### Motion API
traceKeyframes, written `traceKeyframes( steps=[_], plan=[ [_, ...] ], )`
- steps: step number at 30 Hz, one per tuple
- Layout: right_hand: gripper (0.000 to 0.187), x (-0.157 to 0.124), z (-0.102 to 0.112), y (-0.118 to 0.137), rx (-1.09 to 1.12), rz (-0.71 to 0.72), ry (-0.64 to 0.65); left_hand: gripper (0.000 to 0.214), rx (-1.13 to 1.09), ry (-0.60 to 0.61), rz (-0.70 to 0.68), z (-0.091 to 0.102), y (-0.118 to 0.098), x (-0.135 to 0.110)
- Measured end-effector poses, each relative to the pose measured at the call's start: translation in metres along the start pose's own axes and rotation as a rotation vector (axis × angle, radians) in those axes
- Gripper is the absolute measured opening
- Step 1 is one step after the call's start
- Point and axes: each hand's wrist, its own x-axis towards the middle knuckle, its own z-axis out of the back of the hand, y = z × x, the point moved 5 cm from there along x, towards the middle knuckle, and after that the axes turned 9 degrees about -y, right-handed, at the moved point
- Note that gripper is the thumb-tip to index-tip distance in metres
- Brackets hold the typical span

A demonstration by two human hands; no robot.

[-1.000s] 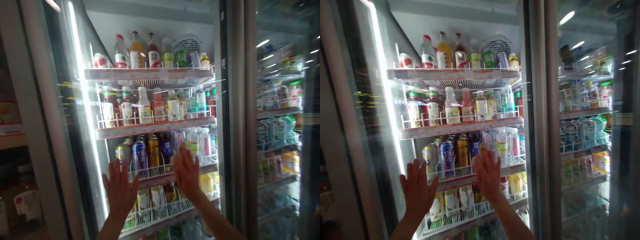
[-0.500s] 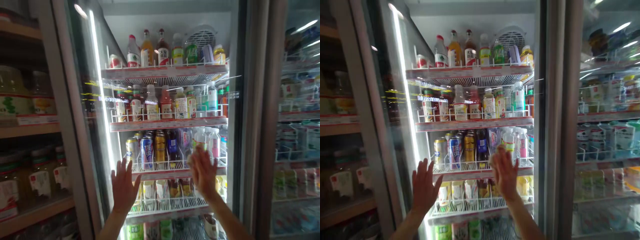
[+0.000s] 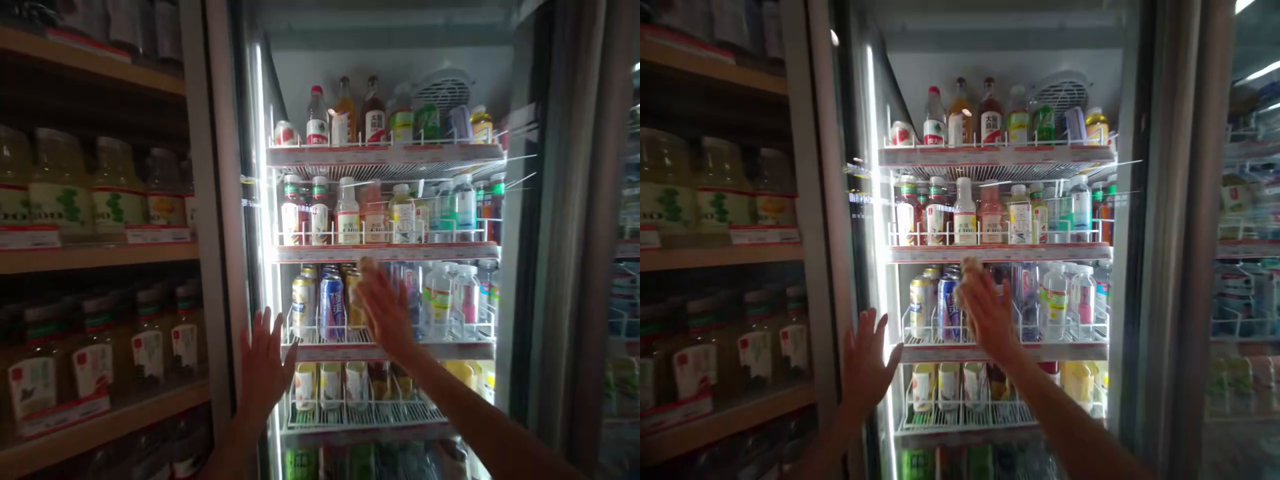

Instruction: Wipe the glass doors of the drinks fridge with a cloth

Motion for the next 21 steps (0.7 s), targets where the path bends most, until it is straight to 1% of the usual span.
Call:
traceKeyframes(
  steps=[2, 3, 4, 5, 7, 8, 9, 11, 12, 13, 14, 16, 17, 18, 20, 21],
  plan=[
    [0.046, 0.003, -0.01, 0.027, 0.116, 0.313, 0.123, 0.065, -0.007, -0.011, -0.048, 0.001, 0.007, 0.001],
    [0.044, 0.008, -0.014, 0.035, 0.137, 0.389, 0.153, 0.064, -0.008, -0.018, -0.073, 0.002, 0.009, 0.002],
    [0.043, 0.016, -0.017, 0.037, 0.12, 0.379, 0.151, 0.063, -0.007, -0.024, -0.091, 0.002, 0.011, 0.003],
    [0.043, 0.028, -0.019, 0.035, 0.074, 0.293, 0.121, 0.063, -0.004, -0.028, -0.105, 0.002, 0.012, 0.004],
    [0.045, 0.05, -0.021, 0.024, -0.027, 0.075, 0.041, 0.062, -0.003, -0.035, -0.131, 0.003, 0.014, 0.006],
    [0.046, 0.058, -0.022, 0.025, -0.036, 0.059, 0.024, 0.061, -0.004, -0.039, -0.143, 0.003, 0.015, 0.007],
    [0.045, 0.064, -0.025, 0.03, -0.008, 0.132, 0.038, 0.061, -0.006, -0.044, -0.153, 0.004, 0.016, 0.009],
    [0.043, 0.069, -0.031, 0.046, 0.087, 0.401, 0.119, 0.06, -0.011, -0.055, -0.158, 0.006, 0.018, 0.015],
    [0.042, 0.072, -0.033, 0.05, 0.108, 0.486, 0.145, 0.06, -0.01, -0.064, -0.148, 0.007, 0.02, 0.021],
    [0.041, 0.078, -0.035, 0.049, 0.097, 0.485, 0.14, 0.059, -0.008, -0.08, -0.135, 0.008, 0.021, 0.029],
    [0.042, 0.087, -0.036, 0.044, 0.057, 0.399, 0.114, 0.059, -0.008, -0.1, -0.124, 0.01, 0.021, 0.038],
    [0.045, 0.107, -0.037, 0.03, -0.033, 0.152, 0.029, 0.058, -0.011, -0.15, -0.093, 0.013, 0.022, 0.063],
    [0.047, 0.114, -0.038, 0.028, -0.04, 0.111, 0.006, 0.058, -0.015, -0.179, -0.072, 0.014, 0.023, 0.076],
    [0.048, 0.12, -0.04, 0.031, -0.015, 0.16, 0.007, 0.057, -0.02, -0.208, -0.046, 0.015, 0.024, 0.09],
    [0.049, 0.126, -0.046, 0.044, 0.068, 0.378, 0.053, 0.056, -0.027, -0.252, 0.012, 0.016, 0.027, 0.116],
    [0.048, 0.13, -0.048, 0.048, 0.092, 0.443, 0.072, 0.055, -0.03, -0.268, 0.033, 0.016, 0.03, 0.127]
  ],
)
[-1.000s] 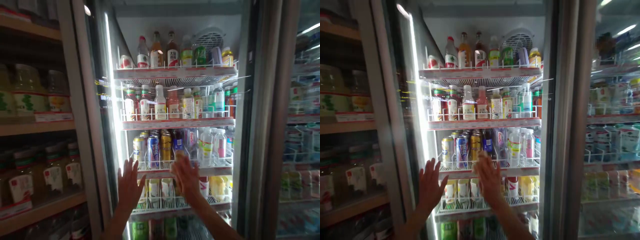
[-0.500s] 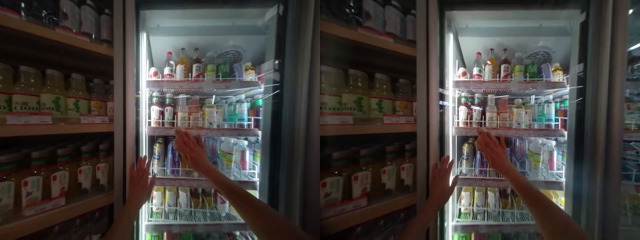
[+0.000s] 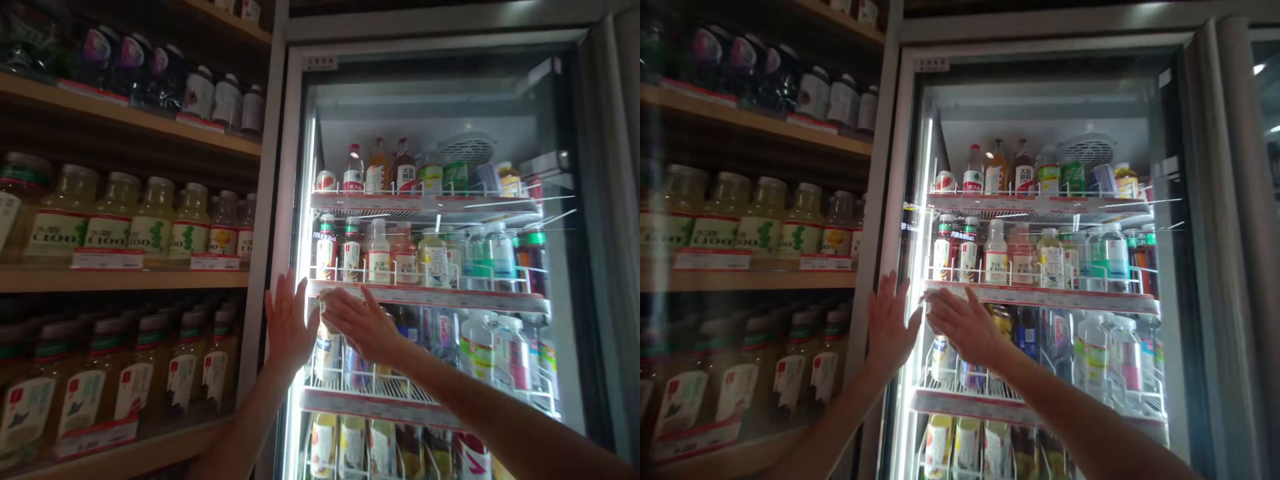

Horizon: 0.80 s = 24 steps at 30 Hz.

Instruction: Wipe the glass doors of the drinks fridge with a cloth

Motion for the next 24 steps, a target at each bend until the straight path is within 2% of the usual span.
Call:
traceKeyframes(
  steps=[1, 4, 5, 6, 9, 10, 12, 15, 19, 21, 22, 24],
  plan=[
    [0.047, 0.006, -0.002, -0.003, 0.002, -0.012, 0.003, 0.055, -0.001, -0.01, 0.014, -0.003, 0.002, 0.009],
    [0.045, 0.023, -0.004, -0.026, -0.061, -0.307, -0.06, 0.053, -0.006, -0.02, 0.068, -0.007, 0.012, 0.023],
    [0.044, 0.027, -0.005, -0.026, -0.049, -0.311, -0.074, 0.052, -0.006, -0.02, 0.089, -0.007, 0.016, 0.025],
    [0.043, 0.031, -0.007, -0.019, -0.009, -0.229, -0.07, 0.052, -0.004, -0.02, 0.106, -0.007, 0.02, 0.026],
    [0.041, 0.033, -0.014, 0.017, 0.142, 0.136, 0.002, 0.051, 0.019, -0.024, 0.123, -0.002, 0.029, 0.029],
    [0.041, 0.033, -0.016, 0.025, 0.162, 0.171, 0.019, 0.05, 0.03, -0.03, 0.122, 0.0, 0.031, 0.031],
    [0.043, 0.037, -0.019, 0.027, 0.151, 0.101, 0.018, 0.05, 0.046, -0.052, 0.12, 0.004, 0.034, 0.039],
    [0.042, 0.056, -0.022, 0.004, 0.101, -0.032, -0.044, 0.049, 0.057, -0.075, 0.126, 0.006, 0.036, 0.054],
    [0.037, 0.09, -0.018, -0.057, 0.003, -0.282, -0.134, 0.05, 0.076, -0.091, 0.115, 0.003, 0.037, 0.071],
    [0.038, 0.097, -0.015, -0.076, -0.032, -0.353, -0.135, 0.05, 0.079, -0.109, 0.107, 0.002, 0.036, 0.077],
    [0.039, 0.098, -0.014, -0.078, -0.033, -0.319, -0.12, 0.05, 0.076, -0.119, 0.106, 0.002, 0.036, 0.08],
    [0.042, 0.093, -0.013, -0.073, -0.003, -0.114, -0.068, 0.051, 0.062, -0.128, 0.104, 0.0, 0.034, 0.087]
  ],
)
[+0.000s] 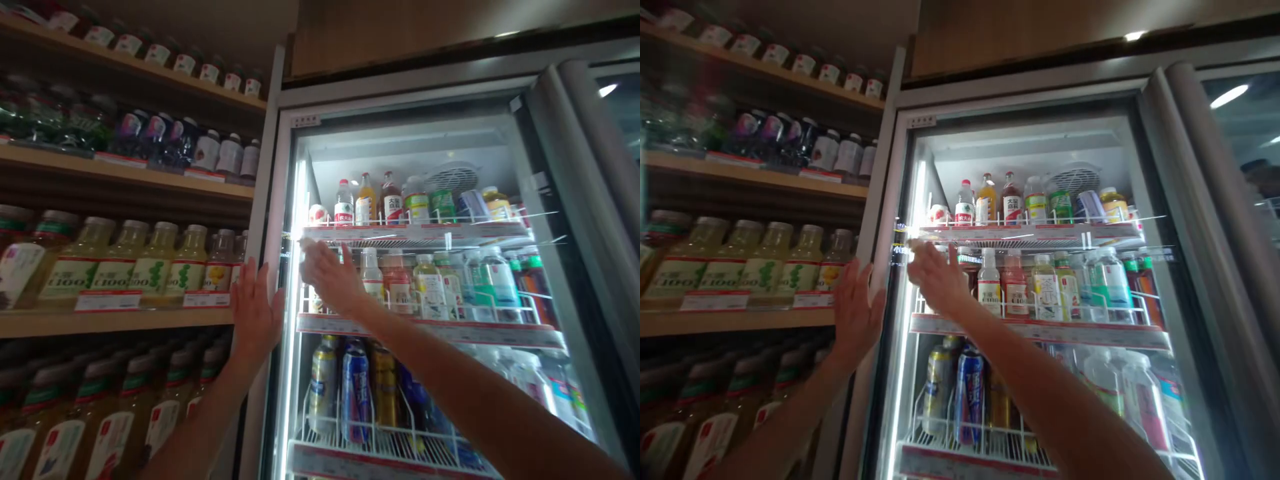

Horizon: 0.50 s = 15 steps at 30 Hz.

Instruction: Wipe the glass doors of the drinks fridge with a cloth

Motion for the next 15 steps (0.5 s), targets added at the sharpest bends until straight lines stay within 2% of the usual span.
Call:
traceKeyframes(
  steps=[2, 3, 6, 7, 8, 11, 12, 13, 15],
  plan=[
    [0.042, -0.007, 0.005, -0.003, 0.018, 0.137, 0.03, 0.051, -0.016, 0.006, 0.005, -0.004, -0.004, 0.006],
    [0.041, -0.009, 0.01, -0.013, 0.003, 0.103, 0.021, 0.052, -0.025, 0.014, 0.009, -0.008, -0.008, 0.009],
    [0.038, -0.015, 0.03, -0.058, -0.108, -0.257, -0.099, 0.053, -0.046, 0.037, 0.025, -0.018, -0.022, 0.015],
    [0.039, -0.021, 0.036, -0.069, -0.132, -0.318, -0.129, 0.054, -0.05, 0.045, 0.029, -0.022, -0.029, 0.016],
    [0.039, -0.028, 0.04, -0.074, -0.139, -0.304, -0.133, 0.055, -0.053, 0.057, 0.029, -0.026, -0.036, 0.016],
    [0.04, -0.056, 0.051, -0.082, -0.149, -0.113, -0.081, 0.057, -0.045, 0.128, 0.022, -0.04, -0.058, 0.014],
    [0.04, -0.067, 0.056, -0.091, -0.177, -0.133, -0.088, 0.058, -0.039, 0.159, 0.019, -0.045, -0.064, 0.012],
    [0.041, -0.076, 0.063, -0.104, -0.22, -0.227, -0.12, 0.059, -0.034, 0.184, 0.02, -0.049, -0.069, 0.01],
    [0.042, -0.093, 0.08, -0.133, -0.32, -0.518, -0.221, 0.061, -0.027, 0.208, 0.023, -0.056, -0.075, 0.007]
  ],
)
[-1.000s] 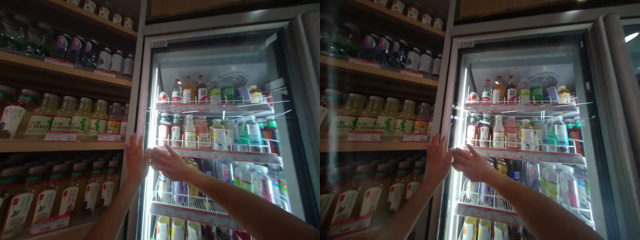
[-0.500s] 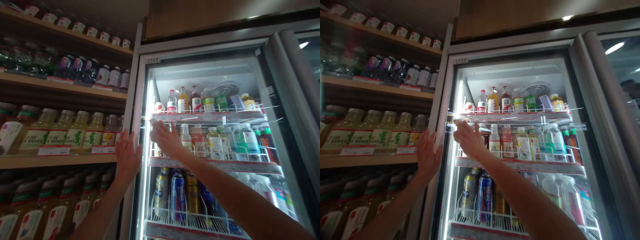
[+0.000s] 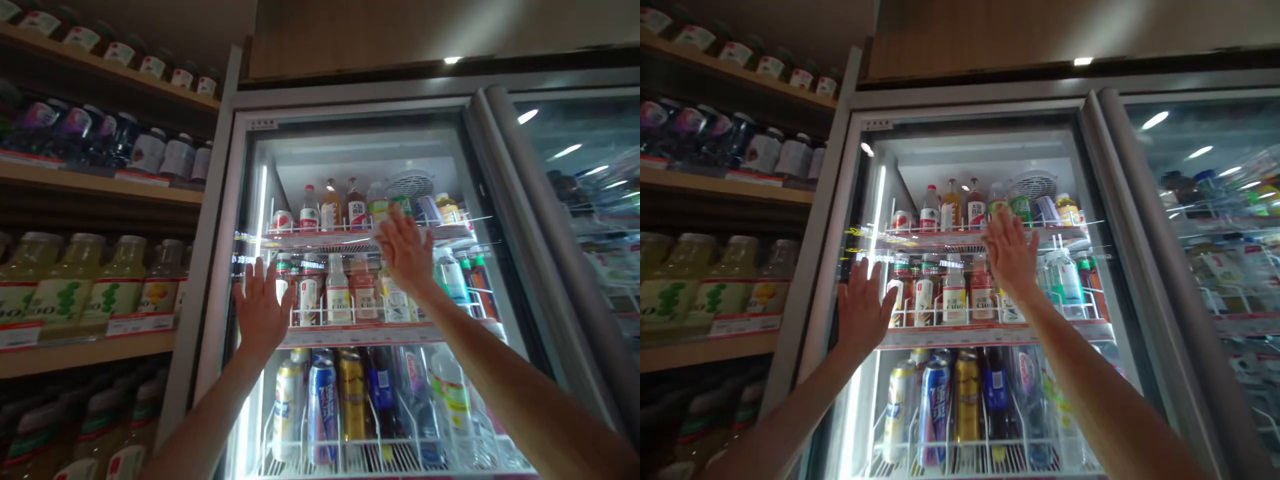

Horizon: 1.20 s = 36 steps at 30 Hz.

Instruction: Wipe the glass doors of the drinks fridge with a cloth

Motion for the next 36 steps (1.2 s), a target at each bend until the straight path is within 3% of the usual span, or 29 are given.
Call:
traceKeyframes(
  steps=[2, 6, 7, 10, 11, 12, 15, 17, 20, 22, 24, 28, 33, 34, 36],
  plan=[
    [0.043, 0.0, 0.006, -0.018, -0.048, -0.113, -0.032, 0.062, 0.002, -0.014, -0.002, -0.004, -0.003, -0.002],
    [0.042, -0.01, 0.014, -0.032, -0.022, 0.161, 0.052, 0.063, 0.012, -0.051, -0.004, -0.006, -0.006, -0.003],
    [0.042, -0.012, 0.019, -0.046, -0.049, 0.117, 0.034, 0.063, 0.014, -0.049, -0.004, -0.006, -0.006, -0.002],
    [0.045, -0.022, 0.038, -0.098, -0.164, -0.239, -0.109, 0.064, 0.018, -0.046, -0.009, -0.005, -0.007, 0.0],
    [0.046, -0.027, 0.042, -0.105, -0.171, -0.297, -0.134, 0.064, 0.02, -0.048, -0.011, -0.004, -0.008, 0.001],
    [0.047, -0.033, 0.043, -0.106, -0.157, -0.294, -0.133, 0.064, 0.022, -0.052, -0.011, -0.004, -0.01, 0.0],
    [0.05, -0.05, 0.041, -0.082, -0.058, -0.028, 0.001, 0.065, 0.013, -0.063, -0.014, -0.004, -0.017, -0.008],
    [0.052, -0.06, 0.042, -0.08, -0.053, 0.051, 0.064, 0.063, -0.006, -0.043, -0.057, -0.006, -0.027, -0.02],
    [0.051, -0.066, 0.058, -0.114, -0.166, -0.226, -0.067, 0.061, -0.022, -0.022, -0.137, -0.008, -0.04, -0.038],
    [0.049, -0.073, 0.066, -0.121, -0.196, -0.372, -0.146, 0.061, -0.024, -0.035, -0.148, -0.008, -0.044, -0.044],
    [0.048, -0.08, 0.065, -0.099, -0.143, -0.31, -0.115, 0.062, -0.028, -0.048, -0.138, -0.007, -0.044, -0.045],
    [0.046, -0.1, 0.055, -0.034, -0.008, -0.006, 0.071, 0.063, -0.033, -0.055, -0.141, -0.003, -0.047, -0.053],
    [0.052, -0.112, 0.064, -0.033, -0.153, -0.274, -0.037, 0.065, -0.081, -0.011, -0.208, -0.002, -0.057, -0.085],
    [0.053, -0.114, 0.062, -0.024, -0.142, -0.243, -0.019, 0.066, -0.083, -0.009, -0.209, -0.002, -0.057, -0.09],
    [0.054, -0.12, 0.055, 0.005, -0.06, -0.048, 0.078, 0.067, -0.078, -0.009, -0.203, -0.002, -0.056, -0.095]
  ],
)
